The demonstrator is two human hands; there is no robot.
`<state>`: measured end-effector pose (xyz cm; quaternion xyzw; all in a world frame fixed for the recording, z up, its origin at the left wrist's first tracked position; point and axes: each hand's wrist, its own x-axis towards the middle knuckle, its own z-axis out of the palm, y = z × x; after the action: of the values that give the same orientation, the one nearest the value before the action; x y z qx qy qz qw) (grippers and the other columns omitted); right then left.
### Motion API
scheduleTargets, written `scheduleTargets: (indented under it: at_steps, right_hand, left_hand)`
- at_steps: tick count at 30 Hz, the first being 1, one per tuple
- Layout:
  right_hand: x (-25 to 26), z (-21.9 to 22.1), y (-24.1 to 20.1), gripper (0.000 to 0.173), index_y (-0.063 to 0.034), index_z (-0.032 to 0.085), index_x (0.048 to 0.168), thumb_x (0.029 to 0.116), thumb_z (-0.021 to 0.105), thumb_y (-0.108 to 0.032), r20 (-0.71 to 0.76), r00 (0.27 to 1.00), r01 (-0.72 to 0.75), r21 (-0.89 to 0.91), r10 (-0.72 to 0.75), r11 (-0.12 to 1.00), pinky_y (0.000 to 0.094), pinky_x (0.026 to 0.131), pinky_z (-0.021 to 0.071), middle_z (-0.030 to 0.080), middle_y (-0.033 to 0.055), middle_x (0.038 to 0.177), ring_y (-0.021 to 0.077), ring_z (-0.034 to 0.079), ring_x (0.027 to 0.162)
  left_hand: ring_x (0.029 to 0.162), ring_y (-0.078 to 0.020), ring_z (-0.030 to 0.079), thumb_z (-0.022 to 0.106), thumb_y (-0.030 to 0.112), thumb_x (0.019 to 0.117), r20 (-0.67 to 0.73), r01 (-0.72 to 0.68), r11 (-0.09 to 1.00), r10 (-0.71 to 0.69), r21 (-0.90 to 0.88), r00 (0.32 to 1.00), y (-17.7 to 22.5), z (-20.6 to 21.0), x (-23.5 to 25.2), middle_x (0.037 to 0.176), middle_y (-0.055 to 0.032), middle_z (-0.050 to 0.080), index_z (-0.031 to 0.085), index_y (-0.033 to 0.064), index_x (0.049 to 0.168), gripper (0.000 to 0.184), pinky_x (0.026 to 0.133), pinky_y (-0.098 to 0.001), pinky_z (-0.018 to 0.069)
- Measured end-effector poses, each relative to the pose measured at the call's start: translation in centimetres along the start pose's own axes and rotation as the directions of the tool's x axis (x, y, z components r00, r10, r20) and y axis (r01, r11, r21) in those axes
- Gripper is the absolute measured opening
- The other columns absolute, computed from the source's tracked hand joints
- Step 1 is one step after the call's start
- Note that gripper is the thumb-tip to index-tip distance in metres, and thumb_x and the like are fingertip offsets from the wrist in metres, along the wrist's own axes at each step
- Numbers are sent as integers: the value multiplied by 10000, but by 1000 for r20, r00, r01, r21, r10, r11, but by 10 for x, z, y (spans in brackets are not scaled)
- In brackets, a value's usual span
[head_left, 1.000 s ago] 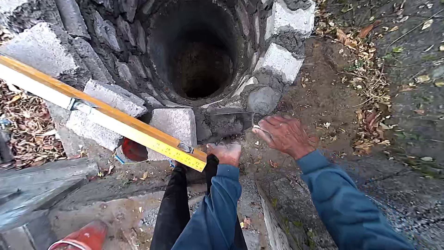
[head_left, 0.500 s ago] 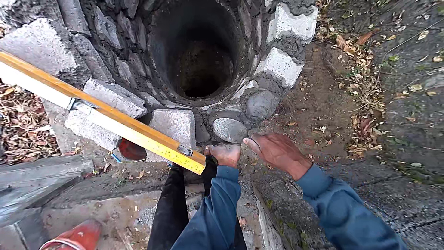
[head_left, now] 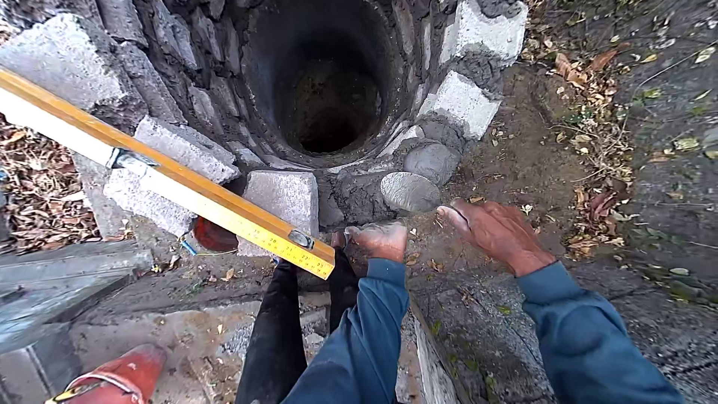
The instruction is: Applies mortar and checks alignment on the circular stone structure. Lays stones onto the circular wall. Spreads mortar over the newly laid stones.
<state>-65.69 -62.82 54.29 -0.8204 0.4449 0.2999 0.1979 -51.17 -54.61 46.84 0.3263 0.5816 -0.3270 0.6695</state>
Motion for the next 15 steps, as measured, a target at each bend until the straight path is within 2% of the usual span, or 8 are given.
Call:
scheduleTargets:
  at_steps: [6, 9, 11, 13, 14, 15]
  right_hand:
    - [-1, 9, 16, 532, -94, 636, 890, 1071, 396, -534, -55, 998, -21, 10, 21, 1000, 543, 556, 504, 603, 129, 627, 370, 674, 640]
    - [1, 12, 23, 558, -80, 627, 872, 1070, 385, -542, -84, 995, -51, 16, 52, 999, 562, 548, 497, 596, 146, 615, 394, 671, 638]
    - [-4, 15, 29, 603, -73, 638, 897, 1068, 336, -567, -99, 992, -80, 38, 83, 996, 610, 568, 498, 617, 182, 649, 439, 681, 678]
    - [-14, 20, 31, 734, -14, 664, 978, 1055, 251, -616, -126, 982, -122, 152, 141, 981, 706, 644, 492, 660, 277, 762, 522, 688, 787]
    - [-24, 25, 28, 784, 29, 676, 1047, 1055, 241, -624, -131, 973, -149, 269, 190, 952, 725, 703, 491, 674, 304, 832, 519, 686, 831]
    - [-35, 30, 23, 772, 75, 668, 1105, 1072, 264, -582, -148, 958, -164, 422, 246, 892, 689, 744, 508, 674, 299, 877, 461, 681, 832]
  left_hand:
    - [1495, -293, 323, 145, 800, 957, -34, 22, 1000, -23, -22, 999, -7, 5, -5, 1620, -110, 339, 263, 127, 1600, 938, 1194, -564, 286]
    - [1473, -298, 359, 157, 817, 941, -31, 36, 999, -37, -33, 999, -9, 6, -4, 1600, -104, 373, 299, 137, 1586, 948, 1174, -573, 316]
    - [1470, -290, 361, 152, 845, 916, 1, 63, 998, -63, -28, 998, -15, 0, -3, 1595, -90, 381, 312, 165, 1581, 964, 1165, -592, 318]
    - [1462, -292, 369, 133, 876, 887, 39, 79, 997, -78, -15, 996, -18, -3, -1, 1588, -87, 392, 324, 193, 1576, 988, 1145, -624, 324]
    - [1448, -299, 385, 124, 871, 891, 37, 71, 997, -71, -5, 997, -16, -7, 0, 1581, -97, 402, 328, 194, 1573, 983, 1127, -628, 344]
    - [1428, -305, 405, 132, 848, 913, 26, 55, 998, -55, 7, 998, -14, -10, 4, 1568, -111, 413, 335, 188, 1566, 951, 1104, -623, 370]
